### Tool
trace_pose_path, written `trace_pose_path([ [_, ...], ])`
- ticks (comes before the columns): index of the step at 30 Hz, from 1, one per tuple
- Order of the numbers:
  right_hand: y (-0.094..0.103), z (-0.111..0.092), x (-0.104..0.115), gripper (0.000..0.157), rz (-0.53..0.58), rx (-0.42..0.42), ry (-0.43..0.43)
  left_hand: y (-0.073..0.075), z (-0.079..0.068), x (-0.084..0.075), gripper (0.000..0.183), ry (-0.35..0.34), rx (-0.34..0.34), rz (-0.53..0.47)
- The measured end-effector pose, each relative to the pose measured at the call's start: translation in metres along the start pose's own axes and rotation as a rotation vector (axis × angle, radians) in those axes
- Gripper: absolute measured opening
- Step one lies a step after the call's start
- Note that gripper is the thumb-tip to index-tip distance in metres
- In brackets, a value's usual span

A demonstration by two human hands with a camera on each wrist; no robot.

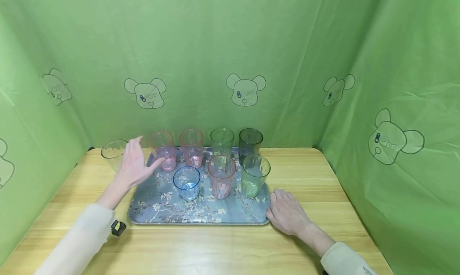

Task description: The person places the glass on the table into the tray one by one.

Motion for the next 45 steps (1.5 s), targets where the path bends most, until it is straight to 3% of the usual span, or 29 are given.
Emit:
trace_pose_path([
  [8, -0.001, 0.000, -0.001, 0.020, -0.001, 0.001, -0.001, 0.024, -0.014, -0.015, 0.106, -0.073, -0.042, 0.029],
  [13, -0.002, 0.000, -0.001, 0.020, -0.002, 0.005, -0.003, 0.040, -0.024, -0.019, 0.105, -0.120, -0.080, 0.095],
  [19, -0.001, 0.000, -0.001, 0.020, 0.001, 0.014, -0.010, 0.057, -0.036, -0.019, 0.116, -0.168, -0.137, 0.156],
  [24, -0.001, 0.000, 0.000, 0.020, 0.009, 0.009, -0.005, 0.064, -0.045, -0.009, 0.118, -0.167, -0.146, 0.183],
  [28, -0.001, 0.000, -0.001, 0.020, 0.006, 0.001, -0.002, 0.068, -0.052, 0.002, 0.116, -0.136, -0.137, 0.208],
  [35, -0.001, 0.000, -0.001, 0.021, 0.003, 0.001, 0.001, 0.083, -0.062, 0.024, 0.106, -0.021, -0.128, 0.175],
  [45, -0.001, 0.000, -0.001, 0.021, -0.006, 0.001, 0.003, 0.084, -0.079, 0.084, 0.108, 0.158, -0.057, 0.187],
])
Point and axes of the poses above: each hand's wrist, its own z-axis towards the middle knuckle, its own y-axis out of the back of the hand, x = y × z, the point moved 9 cm from there along z, towards the middle knuckle, and after that the axes turned 14 degrees about -y, right-handed, at the moved point
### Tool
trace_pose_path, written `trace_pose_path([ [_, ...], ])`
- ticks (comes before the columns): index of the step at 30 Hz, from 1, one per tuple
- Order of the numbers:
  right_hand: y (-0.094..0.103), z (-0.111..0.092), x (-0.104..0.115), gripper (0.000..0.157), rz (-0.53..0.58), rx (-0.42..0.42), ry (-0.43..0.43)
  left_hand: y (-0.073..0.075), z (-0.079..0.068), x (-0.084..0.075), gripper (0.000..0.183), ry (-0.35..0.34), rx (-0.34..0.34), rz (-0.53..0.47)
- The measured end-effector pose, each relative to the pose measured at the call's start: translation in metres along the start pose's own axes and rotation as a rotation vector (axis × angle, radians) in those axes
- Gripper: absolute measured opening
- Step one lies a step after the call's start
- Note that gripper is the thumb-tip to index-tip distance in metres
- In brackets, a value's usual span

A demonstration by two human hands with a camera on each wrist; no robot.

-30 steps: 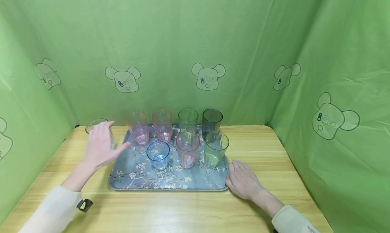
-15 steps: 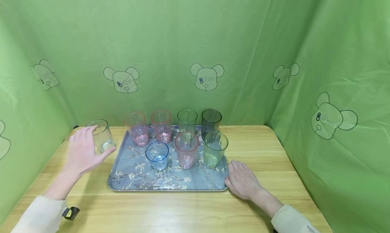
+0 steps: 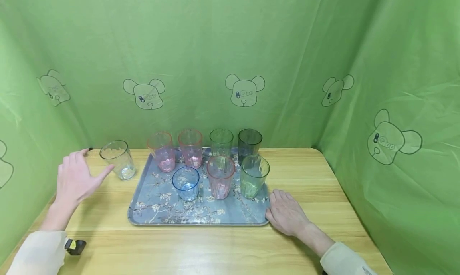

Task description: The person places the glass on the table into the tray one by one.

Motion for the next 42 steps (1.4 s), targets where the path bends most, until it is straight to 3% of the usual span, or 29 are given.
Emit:
trace_pose_path([
  [6, 0.000, -0.001, 0.001, 0.021, -0.001, -0.005, 0.003, -0.012, -0.008, 0.024, 0.107, 0.067, 0.045, -0.016],
  [13, 0.001, -0.001, 0.000, 0.020, -0.004, -0.008, 0.000, -0.024, -0.011, 0.034, 0.108, 0.092, 0.074, -0.026],
  [29, 0.002, 0.000, 0.001, 0.020, -0.007, -0.012, 0.009, -0.068, 0.000, 0.036, 0.113, 0.089, 0.210, -0.083],
  [42, 0.001, 0.000, 0.001, 0.020, -0.001, -0.006, 0.003, -0.083, 0.009, 0.031, 0.124, 0.109, 0.243, -0.107],
])
Point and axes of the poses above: each hand's wrist, its own z-axis towards the middle knuckle, its own y-axis out of the back of the hand, x = y × z, the point moved 9 cm from there along z, towards the middle knuckle, and after that the axes turned 14 degrees about -y, right-handed, at the moved point
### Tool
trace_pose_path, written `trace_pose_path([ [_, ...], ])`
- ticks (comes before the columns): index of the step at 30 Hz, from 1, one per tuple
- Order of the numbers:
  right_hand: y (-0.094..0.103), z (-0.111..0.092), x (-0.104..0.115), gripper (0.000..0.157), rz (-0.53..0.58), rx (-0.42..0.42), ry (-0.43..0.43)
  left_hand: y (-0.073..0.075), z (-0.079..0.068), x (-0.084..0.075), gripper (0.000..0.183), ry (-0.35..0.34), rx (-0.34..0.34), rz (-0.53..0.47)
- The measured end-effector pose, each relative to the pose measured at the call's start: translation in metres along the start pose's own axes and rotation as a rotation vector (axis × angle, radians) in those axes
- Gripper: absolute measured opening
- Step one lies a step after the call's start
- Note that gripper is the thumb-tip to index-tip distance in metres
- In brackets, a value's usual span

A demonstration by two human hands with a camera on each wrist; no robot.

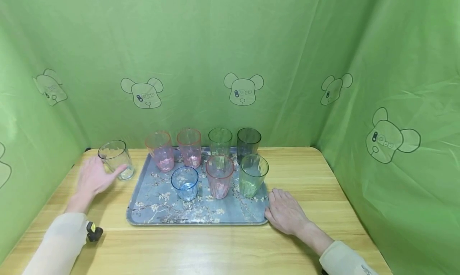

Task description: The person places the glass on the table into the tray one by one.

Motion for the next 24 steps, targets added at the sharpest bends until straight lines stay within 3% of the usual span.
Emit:
trace_pose_path([
  [8, 0.0003, -0.0003, 0.0013, 0.020, 0.010, -0.004, 0.005, -0.0016, 0.0016, -0.0025, 0.117, 0.003, -0.034, -0.038],
  [24, 0.0005, 0.0005, 0.0012, 0.021, 0.003, 0.002, 0.003, -0.0031, -0.0006, -0.0051, 0.110, -0.024, -0.034, -0.044],
])
Point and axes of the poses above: each hand's wrist, its own z-axis towards the middle knuckle, its own y-axis out of the back of the hand, x = y × z, the point moved 9 cm from there along z, towards the middle knuckle, and after that the axes turned 14 degrees about -y, right-handed, at the moved point
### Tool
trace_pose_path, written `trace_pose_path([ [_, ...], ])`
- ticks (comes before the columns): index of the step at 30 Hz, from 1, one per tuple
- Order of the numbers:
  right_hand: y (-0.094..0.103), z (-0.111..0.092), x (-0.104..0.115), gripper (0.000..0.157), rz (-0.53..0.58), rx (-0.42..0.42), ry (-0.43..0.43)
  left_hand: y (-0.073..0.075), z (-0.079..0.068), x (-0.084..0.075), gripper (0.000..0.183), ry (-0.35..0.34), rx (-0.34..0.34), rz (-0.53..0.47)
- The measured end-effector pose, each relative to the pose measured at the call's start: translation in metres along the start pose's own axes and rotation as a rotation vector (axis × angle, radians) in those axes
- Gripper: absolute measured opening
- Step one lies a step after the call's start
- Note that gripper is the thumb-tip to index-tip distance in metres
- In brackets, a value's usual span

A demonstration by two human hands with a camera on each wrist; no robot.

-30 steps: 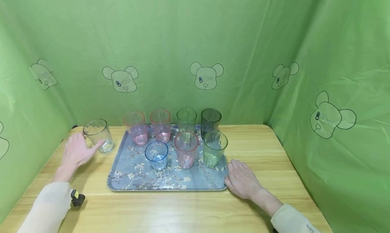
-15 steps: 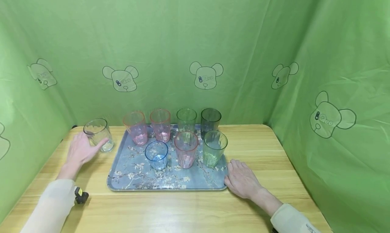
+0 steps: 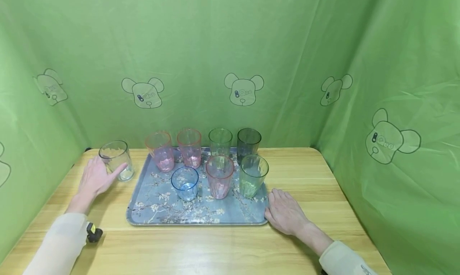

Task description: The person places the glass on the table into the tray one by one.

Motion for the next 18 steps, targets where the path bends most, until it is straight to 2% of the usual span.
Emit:
trace_pose_path([
  [8, 0.000, 0.000, 0.000, 0.021, -0.001, 0.008, -0.006, 0.003, -0.002, -0.003, 0.101, -0.030, -0.005, 0.014],
  [18, -0.001, 0.000, -0.001, 0.020, 0.000, 0.011, -0.006, 0.008, -0.003, -0.015, 0.087, -0.102, 0.010, 0.103],
])
Point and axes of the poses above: each hand's wrist, its own z-axis towards the middle knuckle, its own y-axis out of the back of the hand, x = y × z, the point moved 9 cm from there along z, towards the middle knuckle, and after that the axes turned 14 degrees about -y, right-handed, at the moved point
